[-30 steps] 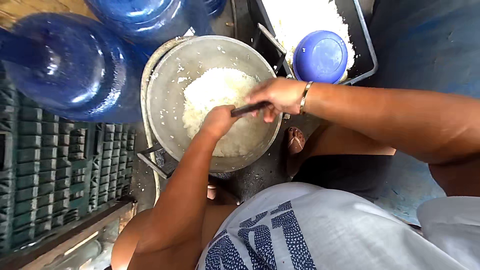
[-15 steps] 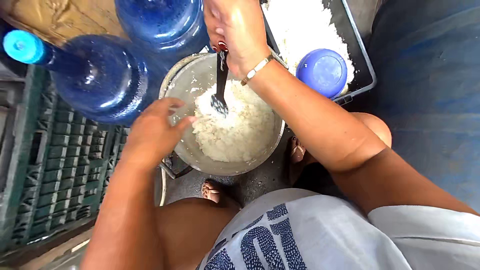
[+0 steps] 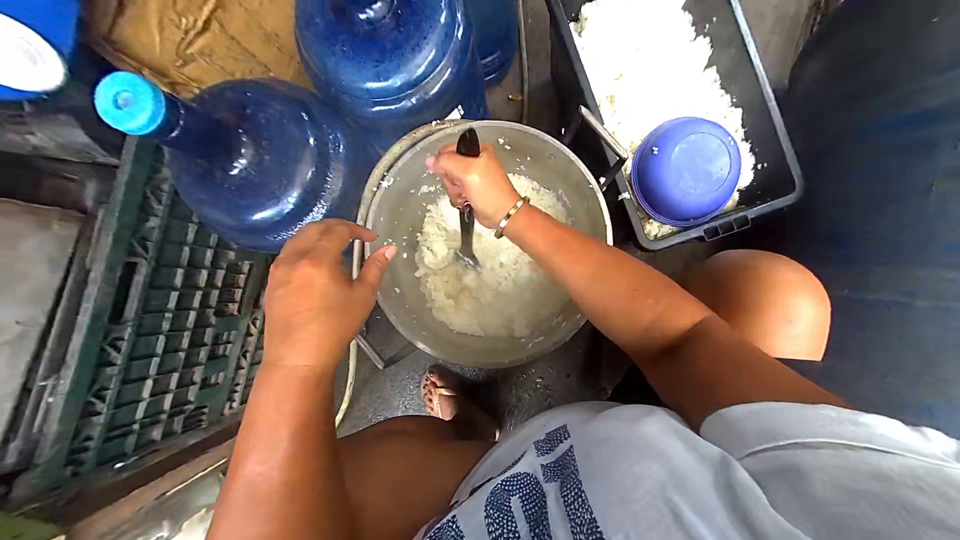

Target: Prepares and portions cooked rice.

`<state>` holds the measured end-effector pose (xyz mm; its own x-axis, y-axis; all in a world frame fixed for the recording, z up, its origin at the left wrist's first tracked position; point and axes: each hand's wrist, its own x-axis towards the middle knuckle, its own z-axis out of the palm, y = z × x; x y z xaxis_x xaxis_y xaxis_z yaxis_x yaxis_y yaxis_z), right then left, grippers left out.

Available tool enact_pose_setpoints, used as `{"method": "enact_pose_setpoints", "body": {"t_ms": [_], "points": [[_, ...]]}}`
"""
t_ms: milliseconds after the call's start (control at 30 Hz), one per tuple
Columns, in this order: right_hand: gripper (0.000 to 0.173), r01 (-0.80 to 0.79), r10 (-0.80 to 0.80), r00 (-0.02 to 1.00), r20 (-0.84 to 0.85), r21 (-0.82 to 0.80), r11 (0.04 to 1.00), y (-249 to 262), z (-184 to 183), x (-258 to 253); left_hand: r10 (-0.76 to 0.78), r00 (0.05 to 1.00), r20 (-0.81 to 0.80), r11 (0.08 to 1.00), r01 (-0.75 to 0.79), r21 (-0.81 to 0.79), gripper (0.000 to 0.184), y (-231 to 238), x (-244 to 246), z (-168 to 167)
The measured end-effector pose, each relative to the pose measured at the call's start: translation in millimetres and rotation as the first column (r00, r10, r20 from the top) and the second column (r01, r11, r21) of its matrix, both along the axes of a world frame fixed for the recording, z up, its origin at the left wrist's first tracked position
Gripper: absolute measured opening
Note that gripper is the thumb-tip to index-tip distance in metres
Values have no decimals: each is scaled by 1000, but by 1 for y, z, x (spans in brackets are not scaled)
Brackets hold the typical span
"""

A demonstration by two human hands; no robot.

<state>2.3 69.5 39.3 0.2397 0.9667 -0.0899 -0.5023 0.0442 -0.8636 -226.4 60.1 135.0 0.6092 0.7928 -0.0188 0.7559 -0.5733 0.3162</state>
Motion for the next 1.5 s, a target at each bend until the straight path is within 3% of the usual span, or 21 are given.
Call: {"method": "enact_pose_setpoints", "body": {"t_ms": [67,167,233,300,433,500,600,733,833,900,1000,1100,1167,1233,1367,1433,1500], "points": [[41,-21,21,1000,6,-13,1000,-4,36,12,-17,1000,4,1000,17,-4,41,0,6,-2],[40,59,-76,994,74,215,975,-5,80,33,-55,999,-1,999,55,2,39,0,9,-6],[38,120,-184,973,143,369,922,3,87,44,-68,998,4,998,68,19,39,0,12,-5],[35,182,-273,945,180,404,896,16,68,46,-68,998,10,997,68,27,41,0,14,-5],[35,220,-228,973,35,153,963,21,4,40,-59,998,3,998,59,27,44,1,17,-7],[34,160,-160,987,-6,-27,987,0,-15,33,-64,998,-4,997,64,35,44,1,17,-9],[27,107,-112,993,-43,-116,987,-18,-18,29,-64,998,0,998,64,30,46,6,17,-16],[28,46,-47,998,46,23,999,-17,44,29,-83,996,18,996,82,33,49,5,20,-17],[34,96,-156,959,236,249,964,-15,80,37,-81,996,41,997,80,22,46,1,25,-11],[32,124,-242,896,372,313,942,-10,72,41,-90,995,38,996,89,32,44,0,25,-10],[27,104,-153,834,531,122,987,-15,25,42,-86,996,22,996,85,39,41,-2,23,-9],[27,118,-86,885,457,-40,992,-17,1,49,-69,998,2,997,69,47,39,-3,20,-9],[30,86,-45,921,387,-92,992,-15,10,57,-71,997,-6,996,72,55,39,-1,17,-9],[30,76,-53,927,372,-48,996,-12,36,61,-76,997,-12,995,77,61,40,1,15,-11],[34,135,-201,947,249,260,956,1,73,51,-83,997,-4,995,83,51,39,1,17,-11],[34,172,-235,956,176,313,934,15,60,41,-89,996,-1,995,89,54,39,2,18,-11],[31,138,-169,962,214,152,979,19,24,33,-78,997,-1,996,78,40,38,2,19,-10]]}}
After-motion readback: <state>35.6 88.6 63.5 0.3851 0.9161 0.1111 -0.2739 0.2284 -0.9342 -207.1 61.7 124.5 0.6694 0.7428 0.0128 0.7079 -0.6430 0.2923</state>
